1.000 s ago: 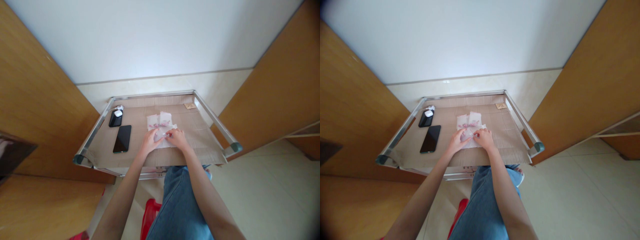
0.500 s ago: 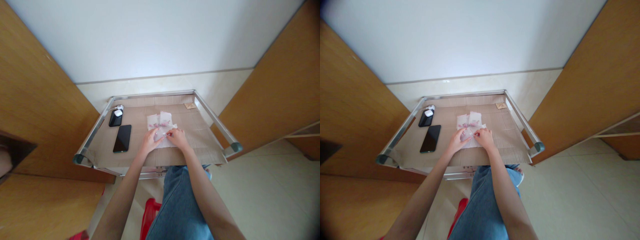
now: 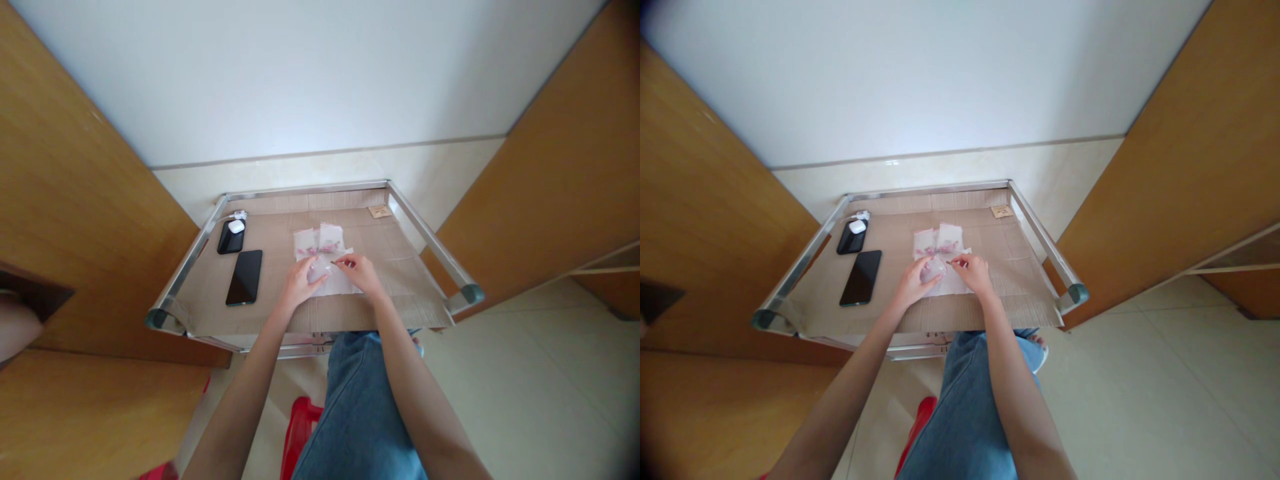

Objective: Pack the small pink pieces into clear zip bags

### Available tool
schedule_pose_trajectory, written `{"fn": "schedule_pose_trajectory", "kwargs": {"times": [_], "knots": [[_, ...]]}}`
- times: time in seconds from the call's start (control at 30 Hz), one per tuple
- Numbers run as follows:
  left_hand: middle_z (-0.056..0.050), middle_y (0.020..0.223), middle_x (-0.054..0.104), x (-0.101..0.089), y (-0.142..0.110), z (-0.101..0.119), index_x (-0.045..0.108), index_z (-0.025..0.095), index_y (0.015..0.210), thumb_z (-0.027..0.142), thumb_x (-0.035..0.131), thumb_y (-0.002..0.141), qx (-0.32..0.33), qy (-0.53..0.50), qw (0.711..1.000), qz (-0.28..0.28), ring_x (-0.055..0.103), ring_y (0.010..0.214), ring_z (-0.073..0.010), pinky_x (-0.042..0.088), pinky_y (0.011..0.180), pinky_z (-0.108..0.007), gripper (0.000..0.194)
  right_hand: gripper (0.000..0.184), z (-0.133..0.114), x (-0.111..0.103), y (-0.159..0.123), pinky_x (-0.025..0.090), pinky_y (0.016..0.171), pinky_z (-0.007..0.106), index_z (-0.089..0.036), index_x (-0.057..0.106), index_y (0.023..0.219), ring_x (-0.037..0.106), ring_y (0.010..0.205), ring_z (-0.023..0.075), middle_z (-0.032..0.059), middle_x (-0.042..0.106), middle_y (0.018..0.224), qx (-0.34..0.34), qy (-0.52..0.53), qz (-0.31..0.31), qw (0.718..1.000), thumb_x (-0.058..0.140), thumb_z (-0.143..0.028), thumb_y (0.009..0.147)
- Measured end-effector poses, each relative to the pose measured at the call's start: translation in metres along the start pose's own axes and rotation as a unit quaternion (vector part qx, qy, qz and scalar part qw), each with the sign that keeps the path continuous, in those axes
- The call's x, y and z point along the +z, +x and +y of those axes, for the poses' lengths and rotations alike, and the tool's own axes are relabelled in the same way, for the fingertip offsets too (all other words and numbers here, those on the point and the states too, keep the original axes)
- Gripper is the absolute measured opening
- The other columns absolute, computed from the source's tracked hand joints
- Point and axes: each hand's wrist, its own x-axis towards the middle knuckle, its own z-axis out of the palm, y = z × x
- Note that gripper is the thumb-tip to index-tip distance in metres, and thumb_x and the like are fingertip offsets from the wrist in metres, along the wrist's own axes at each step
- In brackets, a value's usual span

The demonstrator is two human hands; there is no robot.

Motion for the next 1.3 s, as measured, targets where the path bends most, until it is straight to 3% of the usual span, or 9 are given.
{"fn": "schedule_pose_trajectory", "kwargs": {"times": [0.13,0.47,0.77,1.03,1.3], "knots": [[-0.009,0.103,0.064,0.000,0.000,0.000,0.052,0.019,0.116,0.040,0.062,0.075,0.000,-0.004,1.000,-0.003,0.061,0.089,-0.0199,0.048,0.085,-0.037,0.047,0.020,0.000,0.001,0.000,0.042,0.064,0.025,-0.020,0.071,0.085,0.059,0.068,0.0145,0.0032,0.070,0.077,-0.014,0.056,-0.007,0.998,0.055,-0.032,0.080],[-0.009,0.105,0.064,0.002,0.000,-0.002,0.051,0.019,0.116,0.042,0.059,0.077,-0.001,0.007,1.000,0.002,0.061,0.090,-0.0198,0.048,0.084,-0.037,0.046,0.025,-0.006,0.009,0.000,0.042,0.069,0.027,-0.019,0.070,0.082,0.061,0.076,0.0173,0.0044,0.071,0.084,-0.048,0.069,-0.044,0.995,0.051,-0.035,0.083],[-0.008,0.106,0.063,-0.001,0.001,0.002,0.050,0.020,0.118,0.042,0.059,0.078,-0.020,-0.005,1.000,0.002,0.060,0.090,-0.0196,0.048,0.082,-0.035,0.046,0.034,-0.007,0.009,0.000,0.040,0.063,0.023,-0.017,0.068,0.079,0.056,0.065,0.0132,0.0023,0.067,0.073,-0.062,0.115,-0.098,0.986,0.049,-0.044,0.083],[0.001,0.067,0.060,-0.002,0.000,-0.002,0.054,0.020,0.115,0.045,0.053,0.082,-0.078,-0.062,0.995,0.009,0.056,0.062,-0.0125,0.045,0.063,-0.025,0.042,0.018,-0.004,0.007,0.001,0.042,0.067,0.026,-0.017,0.065,0.080,0.059,0.070,0.0141,0.0036,0.069,0.079,-0.059,0.137,-0.035,0.988,0.055,-0.031,0.079],[0.001,0.064,0.058,0.001,0.000,-0.009,0.059,0.016,0.111,0.038,0.054,0.082,-0.098,-0.122,0.986,0.049,0.051,0.057,-0.0107,0.040,0.058,-0.023,0.036,0.014,-0.006,0.009,0.001,0.042,0.068,0.026,-0.018,0.063,0.077,0.059,0.071,0.0140,0.0031,0.067,0.077,-0.071,0.161,-0.014,0.984,0.054,-0.029,0.079]]}}
